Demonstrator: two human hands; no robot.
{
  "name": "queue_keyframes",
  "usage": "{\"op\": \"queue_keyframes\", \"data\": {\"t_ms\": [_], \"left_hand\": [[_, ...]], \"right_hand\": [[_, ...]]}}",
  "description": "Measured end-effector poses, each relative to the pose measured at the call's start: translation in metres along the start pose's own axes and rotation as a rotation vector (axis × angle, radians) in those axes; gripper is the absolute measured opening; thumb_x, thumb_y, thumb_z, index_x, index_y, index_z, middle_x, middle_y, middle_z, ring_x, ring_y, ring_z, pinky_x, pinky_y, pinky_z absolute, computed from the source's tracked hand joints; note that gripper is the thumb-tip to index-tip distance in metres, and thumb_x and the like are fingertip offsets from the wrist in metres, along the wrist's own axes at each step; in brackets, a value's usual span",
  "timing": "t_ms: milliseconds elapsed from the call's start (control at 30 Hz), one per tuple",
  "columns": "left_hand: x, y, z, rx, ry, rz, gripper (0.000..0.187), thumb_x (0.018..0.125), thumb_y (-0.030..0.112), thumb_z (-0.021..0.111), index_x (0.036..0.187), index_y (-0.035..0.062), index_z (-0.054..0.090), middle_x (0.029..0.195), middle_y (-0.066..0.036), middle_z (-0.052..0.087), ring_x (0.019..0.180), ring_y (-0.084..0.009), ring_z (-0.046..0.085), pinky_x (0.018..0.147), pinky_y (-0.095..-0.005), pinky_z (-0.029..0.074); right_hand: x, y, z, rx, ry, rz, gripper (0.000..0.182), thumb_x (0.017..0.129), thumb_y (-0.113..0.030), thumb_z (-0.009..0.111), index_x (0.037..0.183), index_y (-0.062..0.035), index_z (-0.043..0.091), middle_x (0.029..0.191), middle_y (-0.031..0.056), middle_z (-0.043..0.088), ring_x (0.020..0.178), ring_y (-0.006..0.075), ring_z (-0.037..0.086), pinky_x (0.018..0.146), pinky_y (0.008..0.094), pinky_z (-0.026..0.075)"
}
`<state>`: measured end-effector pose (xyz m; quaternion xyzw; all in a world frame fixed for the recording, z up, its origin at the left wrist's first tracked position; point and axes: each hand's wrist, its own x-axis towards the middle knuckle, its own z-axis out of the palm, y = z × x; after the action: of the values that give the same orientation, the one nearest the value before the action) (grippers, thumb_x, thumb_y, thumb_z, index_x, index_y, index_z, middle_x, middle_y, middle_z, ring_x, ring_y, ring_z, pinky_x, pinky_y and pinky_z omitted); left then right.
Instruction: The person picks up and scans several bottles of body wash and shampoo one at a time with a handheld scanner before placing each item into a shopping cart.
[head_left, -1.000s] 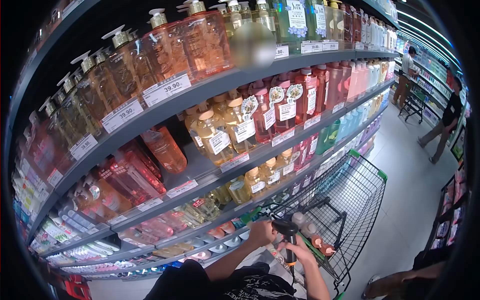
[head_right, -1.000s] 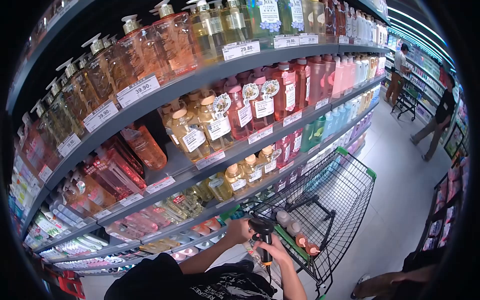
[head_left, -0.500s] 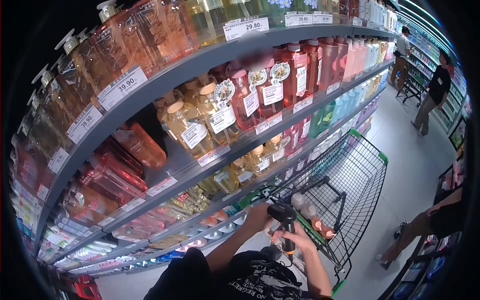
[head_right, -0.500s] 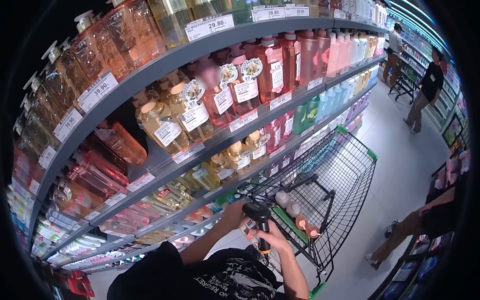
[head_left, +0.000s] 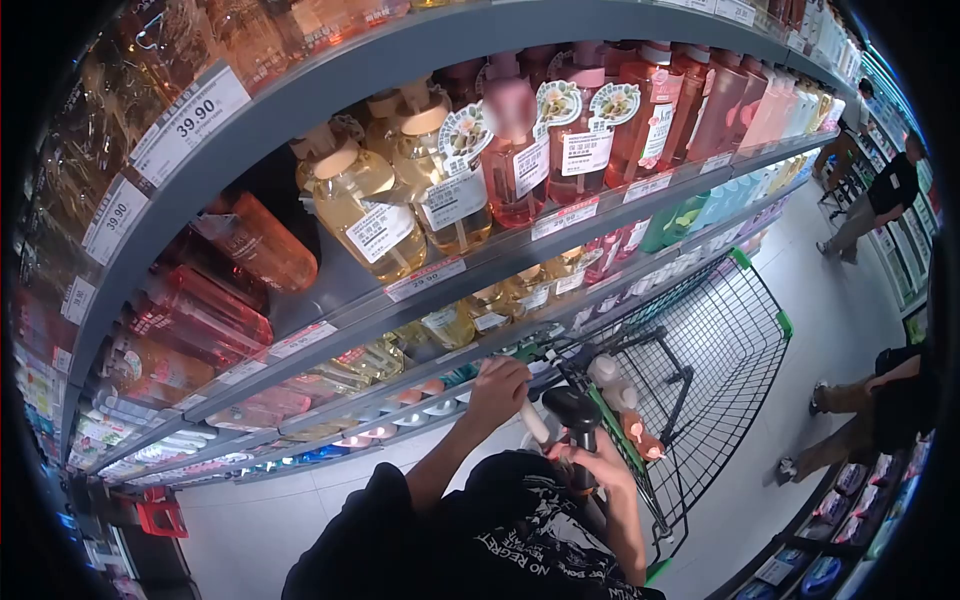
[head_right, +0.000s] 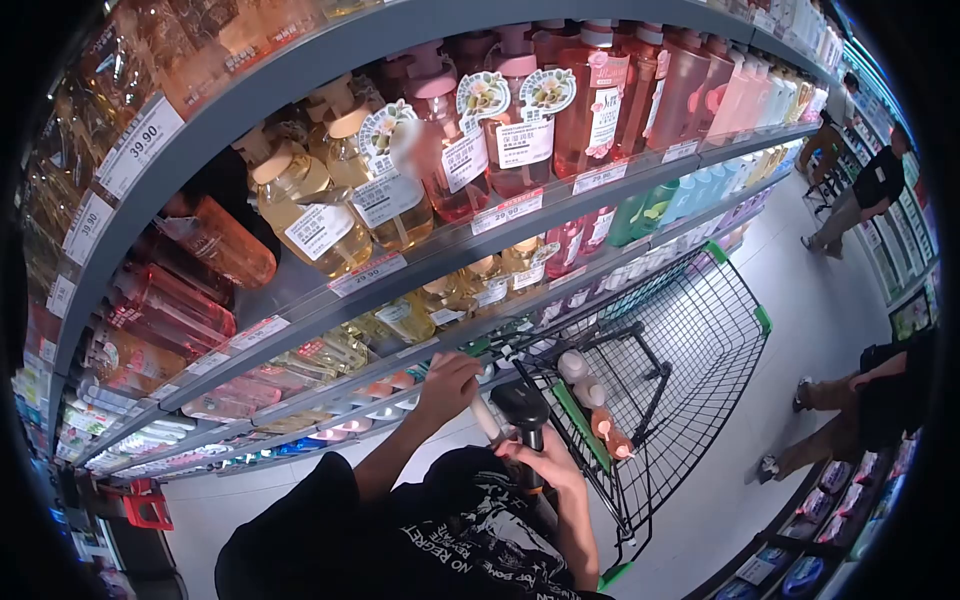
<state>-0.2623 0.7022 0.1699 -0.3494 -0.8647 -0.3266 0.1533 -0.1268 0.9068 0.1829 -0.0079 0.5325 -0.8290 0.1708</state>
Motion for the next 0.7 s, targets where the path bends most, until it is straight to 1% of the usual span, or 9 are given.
{"op": "queue_keyframes", "data": {"t_ms": [33, 67, 100, 200, 300, 367, 467, 567, 700], "left_hand": [[0.0, 0.0, 0.004, -0.007, -0.005, -0.006, 0.016, 0.071, 0.002, 0.065, 0.086, 0.0091, 0.065, 0.094, -0.004, 0.065, 0.09, -0.0242, 0.06, 0.077, -0.0377, 0.043], [0.0, -0.002, 0.007, -0.029, -0.023, 0.002, 0.013, 0.071, 0.004, 0.065, 0.083, 0.0096, 0.063, 0.089, -0.003, 0.063, 0.089, -0.024, 0.059, 0.078, -0.0386, 0.042], [0.002, -0.003, 0.009, -0.048, -0.038, 0.009, 0.01, 0.072, 0.006, 0.065, 0.081, 0.0101, 0.062, 0.084, -0.003, 0.061, 0.088, -0.0239, 0.058, 0.078, -0.0395, 0.041], [0.01, -0.004, 0.016, -0.018, -0.073, 0.045, 0.007, 0.072, 0.009, 0.063, 0.077, 0.0108, 0.059, 0.079, -0.004, 0.058, 0.088, -0.0242, 0.056, 0.08, -0.0407, 0.039], [0.021, 0.001, 0.019, 0.001, -0.132, 0.043, 0.007, 0.071, 0.01, 0.062, 0.076, 0.0111, 0.057, 0.078, -0.003, 0.057, 0.088, -0.0242, 0.056, 0.079, -0.0402, 0.037], [0.025, 0.003, 0.025, 0.005, -0.108, 0.067, 0.008, 0.069, 0.009, 0.062, 0.074, 0.011, 0.056, 0.075, -0.004, 0.055, 0.085, -0.0244, 0.055, 0.076, -0.0402, 0.037], [0.03, 0.003, 0.032, 0.049, -0.16, 0.062, 0.01, 0.068, 0.011, 0.064, 0.075, 0.0114, 0.056, 0.076, -0.003, 0.052, 0.084, -0.0238, 0.053, 0.077, -0.0406, 0.036], [0.039, 0.007, 0.04, 0.068, -0.12, 0.067, 0.009, 0.068, 0.009, 0.064, 0.073, 0.0111, 0.056, 0.075, -0.003, 0.053, 0.083, -0.0231, 0.053, 0.076, -0.0402, 0.037], [0.051, 0.015, 0.05, 0.061, -0.094, 0.089, 0.009, 0.067, 0.007, 0.064, 0.07, 0.0105, 0.057, 0.073, -0.003, 0.054, 0.081, -0.0231, 0.054, 0.075, -0.0394, 0.038]], "right_hand": [[-0.001, 0.0, -0.003, -0.018, 0.014, 0.028, 0.032, 0.082, -0.018, 0.066, 0.105, 0.0032, 0.058, 0.094, 0.0096, 0.067, 0.089, 0.0153, 0.064, 0.08, 0.0281, 0.051], [-0.001, 0.003, -0.007, 0.069, 0.023, 0.016, 0.027, 0.083, -0.016, 0.065, 0.1, 0.0036, 0.059, 0.095, 0.0097, 0.068, 0.09, 0.0158, 0.065, 0.081, 0.0279, 0.051], [-0.001, -0.004, -0.006, 0.11, 0.022, 0.015, 0.028, 0.085, -0.015, 0.064, 0.105, 0.0035, 0.056, 0.095, 0.0106, 0.068, 0.09, 0.0169, 0.065, 0.083, 0.0286, 0.05], [0.0, -0.007, -0.017, 0.157, 0.024, 0.059, 0.039, 0.086, -0.014, 0.063, 0.117, 0.0031, 0.047, 0.095, 0.015, 0.067, 0.091, 0.0206, 0.065, 0.084, 0.0314, 0.05], [0.001, -0.003, -0.031, 0.071, 0.014, 0.072, 0.039, 0.086, -0.014, 0.064, 0.116, 0.0037, 0.047, 0.095, 0.0155, 0.066, 0.091, 0.0206, 0.065, 0.083, 0.0315, 0.049], [0.0, -0.003, -0.035, 0.075, 0.023, 0.068, 0.043, 0.084, -0.017, 0.066, 0.117, 0.0037, 0.046, 0.094, 0.0136, 0.066, 0.089, 0.0185, 0.064, 0.082, 0.0294, 0.048], [0.0, -0.007, -0.042, 0.105, 0.027, 0.066, 0.046, 0.083, -0.019, 0.067, 0.117, 0.004, 0.046, 0.093, 0.0121, 0.066, 0.089, 0.0176, 0.064, 0.081, 0.0285, 0.049], [-0.002, -0.008, -0.054, 0.107, 0.045, 0.097, 0.047, 0.083, -0.021, 0.068, 0.116, 0.0039, 0.046, 0.093, 0.0115, 0.067, 0.087, 0.0168, 0.064, 0.08, 0.0277, 0.048], [-0.003, -0.017, -0.071, 0.111, 0.032, 0.064, 0.043, 0.084, -0.021, 0.067, 0.114, 0.0032, 0.047, 0.089, 0.0107, 0.067, 0.085, 0.0162, 0.064, 0.078, 0.0278, 0.049]]}}
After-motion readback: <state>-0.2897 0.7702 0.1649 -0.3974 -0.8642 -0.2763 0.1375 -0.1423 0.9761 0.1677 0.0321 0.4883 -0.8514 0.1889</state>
